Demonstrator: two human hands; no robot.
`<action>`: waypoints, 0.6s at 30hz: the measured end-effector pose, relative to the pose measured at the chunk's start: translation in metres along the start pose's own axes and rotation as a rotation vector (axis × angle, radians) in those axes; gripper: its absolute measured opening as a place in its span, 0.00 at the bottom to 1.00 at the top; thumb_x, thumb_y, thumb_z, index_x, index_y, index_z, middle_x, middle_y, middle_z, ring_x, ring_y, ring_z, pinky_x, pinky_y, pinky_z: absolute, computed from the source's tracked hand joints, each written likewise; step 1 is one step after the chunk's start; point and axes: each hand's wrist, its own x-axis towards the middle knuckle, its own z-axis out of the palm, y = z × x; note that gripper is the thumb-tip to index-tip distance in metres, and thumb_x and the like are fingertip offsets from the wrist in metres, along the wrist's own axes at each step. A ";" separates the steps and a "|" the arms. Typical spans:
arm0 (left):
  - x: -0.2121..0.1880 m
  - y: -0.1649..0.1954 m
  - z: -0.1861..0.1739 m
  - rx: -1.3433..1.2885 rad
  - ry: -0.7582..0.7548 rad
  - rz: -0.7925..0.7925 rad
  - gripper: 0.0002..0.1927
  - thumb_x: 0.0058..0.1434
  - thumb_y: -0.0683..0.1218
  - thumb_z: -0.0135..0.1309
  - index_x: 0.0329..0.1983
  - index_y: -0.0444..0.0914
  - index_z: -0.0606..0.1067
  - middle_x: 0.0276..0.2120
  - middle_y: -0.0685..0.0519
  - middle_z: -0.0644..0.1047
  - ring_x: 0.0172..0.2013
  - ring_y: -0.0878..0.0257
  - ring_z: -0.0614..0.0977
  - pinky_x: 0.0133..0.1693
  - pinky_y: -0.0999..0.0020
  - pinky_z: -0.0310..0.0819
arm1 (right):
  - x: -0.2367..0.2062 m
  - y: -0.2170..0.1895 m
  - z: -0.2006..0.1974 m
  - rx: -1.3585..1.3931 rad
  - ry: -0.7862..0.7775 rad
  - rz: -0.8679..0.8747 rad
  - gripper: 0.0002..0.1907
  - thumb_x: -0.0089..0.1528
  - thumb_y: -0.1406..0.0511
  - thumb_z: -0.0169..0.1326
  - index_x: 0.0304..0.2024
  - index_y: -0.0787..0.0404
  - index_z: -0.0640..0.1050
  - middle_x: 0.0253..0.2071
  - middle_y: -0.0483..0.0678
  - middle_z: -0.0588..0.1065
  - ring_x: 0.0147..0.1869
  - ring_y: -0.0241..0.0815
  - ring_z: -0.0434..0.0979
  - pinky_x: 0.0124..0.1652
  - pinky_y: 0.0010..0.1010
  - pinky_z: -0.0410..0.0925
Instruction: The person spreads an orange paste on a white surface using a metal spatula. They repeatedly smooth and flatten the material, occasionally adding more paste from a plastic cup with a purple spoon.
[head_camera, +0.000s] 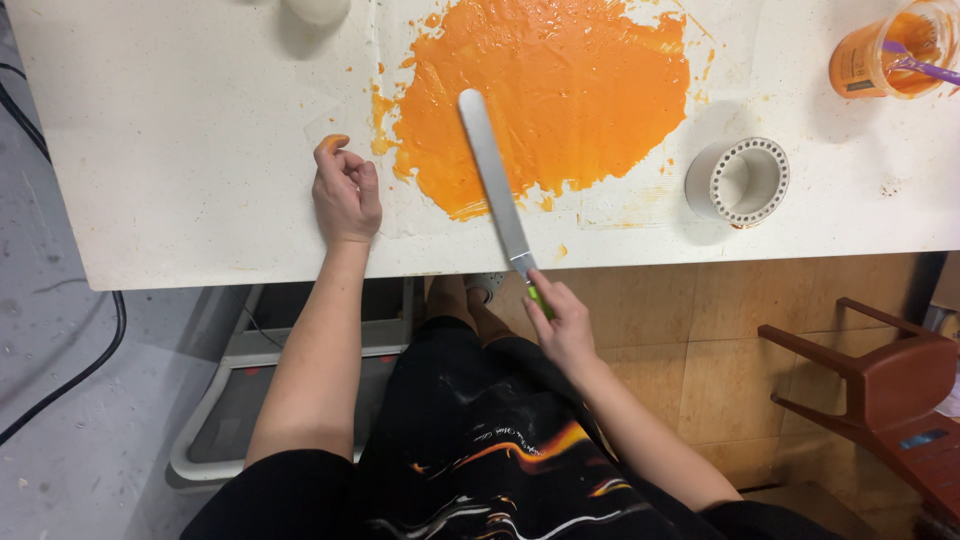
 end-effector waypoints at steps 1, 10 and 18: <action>0.000 -0.001 0.000 0.003 -0.002 0.000 0.25 0.75 0.59 0.44 0.61 0.35 0.64 0.28 0.54 0.74 0.29 0.64 0.77 0.35 0.71 0.73 | 0.001 -0.003 0.002 -0.009 -0.019 0.001 0.24 0.63 0.67 0.59 0.62 0.58 0.76 0.31 0.50 0.72 0.32 0.42 0.74 0.35 0.32 0.68; 0.000 -0.004 0.002 -0.009 -0.018 -0.053 0.26 0.74 0.60 0.43 0.62 0.35 0.63 0.27 0.55 0.74 0.28 0.64 0.78 0.34 0.71 0.73 | -0.011 -0.020 0.015 0.062 -0.218 -0.123 0.24 0.64 0.66 0.60 0.63 0.54 0.76 0.33 0.49 0.72 0.34 0.42 0.74 0.37 0.31 0.70; 0.000 -0.003 0.002 -0.081 -0.005 -0.017 0.27 0.76 0.59 0.44 0.63 0.33 0.61 0.28 0.53 0.74 0.30 0.63 0.77 0.38 0.70 0.73 | -0.004 -0.003 -0.005 0.059 -0.103 -0.076 0.24 0.63 0.67 0.60 0.63 0.55 0.75 0.31 0.49 0.71 0.31 0.43 0.73 0.34 0.32 0.68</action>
